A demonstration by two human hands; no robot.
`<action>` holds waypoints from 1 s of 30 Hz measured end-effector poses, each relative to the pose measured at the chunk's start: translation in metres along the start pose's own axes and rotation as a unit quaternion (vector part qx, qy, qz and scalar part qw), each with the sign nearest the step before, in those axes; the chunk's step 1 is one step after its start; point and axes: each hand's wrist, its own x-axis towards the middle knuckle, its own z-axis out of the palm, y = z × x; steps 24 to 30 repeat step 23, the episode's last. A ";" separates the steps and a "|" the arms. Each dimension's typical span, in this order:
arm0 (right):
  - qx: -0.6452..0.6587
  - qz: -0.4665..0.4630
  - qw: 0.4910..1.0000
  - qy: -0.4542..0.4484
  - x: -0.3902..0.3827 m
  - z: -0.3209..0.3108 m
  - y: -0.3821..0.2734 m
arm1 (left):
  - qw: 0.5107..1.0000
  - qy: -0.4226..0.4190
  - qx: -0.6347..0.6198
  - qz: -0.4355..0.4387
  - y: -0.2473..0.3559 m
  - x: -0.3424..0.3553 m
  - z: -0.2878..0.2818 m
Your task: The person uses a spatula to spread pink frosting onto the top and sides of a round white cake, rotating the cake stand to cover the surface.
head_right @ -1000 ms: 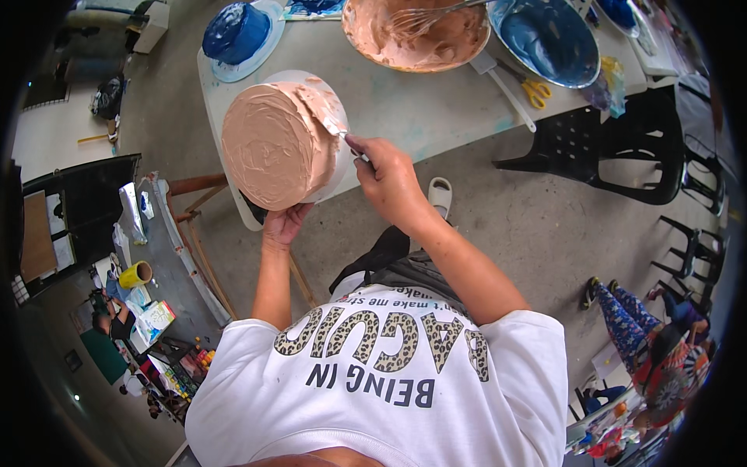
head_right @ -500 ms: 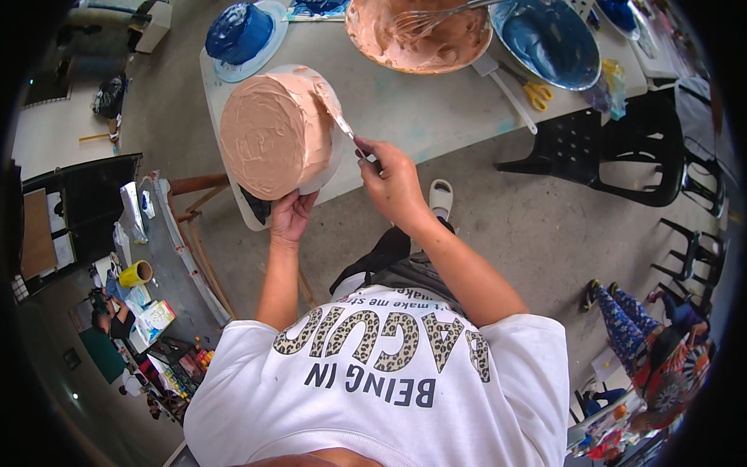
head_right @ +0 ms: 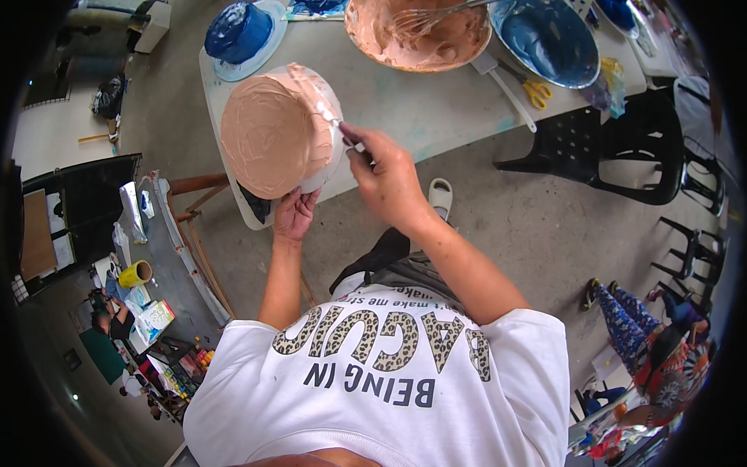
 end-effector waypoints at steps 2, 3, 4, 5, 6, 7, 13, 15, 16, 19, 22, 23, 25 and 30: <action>-0.039 0.045 0.998 0.005 0.007 -0.002 0.021 | 0.999 0.022 -0.013 -0.024 0.001 -0.001 0.001; -0.039 0.045 0.998 0.005 0.009 -0.003 0.027 | 0.999 0.021 -0.013 -0.024 0.001 -0.001 0.002; -0.043 0.049 0.998 -0.001 0.010 -0.003 0.032 | 1.000 0.015 -0.005 -0.023 0.001 -0.001 0.003; -0.047 0.055 0.997 -0.008 0.010 -0.002 0.035 | 1.000 0.010 0.003 -0.021 0.001 -0.002 0.003; -0.046 0.056 0.997 -0.009 0.010 -0.002 0.036 | 1.000 0.011 0.003 -0.021 0.001 -0.003 0.003; -0.044 0.062 0.997 -0.016 0.009 -0.001 0.036 | 0.999 0.020 0.015 -0.024 0.002 -0.004 0.003; -0.082 -0.028 0.996 -0.033 0.002 -0.001 0.019 | 0.999 0.025 0.022 -0.010 0.004 -0.006 -0.004; -0.094 -0.056 0.993 -0.037 0.000 -0.003 0.004 | 1.000 0.019 0.020 -0.003 0.004 -0.006 0.000; -0.081 -0.051 0.994 -0.047 -0.002 -0.005 -0.003 | 0.999 0.022 0.032 0.001 0.004 -0.006 0.002; -0.048 -0.041 0.997 -0.039 -0.004 -0.007 -0.003 | 0.999 0.009 0.032 0.005 0.005 -0.006 0.001; 0.000 0.051 0.998 -0.023 -0.004 -0.007 0.008 | 1.000 0.001 0.017 0.005 0.004 -0.003 -0.005; 0.030 0.136 0.990 -0.025 -0.002 -0.006 0.013 | 1.000 0.008 0.013 0.007 0.003 -0.001 -0.006; 0.030 0.136 0.990 -0.025 -0.002 -0.006 0.013 | 1.000 0.008 0.013 0.007 0.003 -0.001 -0.006; 0.030 0.136 0.990 -0.025 -0.002 -0.006 0.013 | 1.000 0.008 0.013 0.007 0.003 -0.001 -0.006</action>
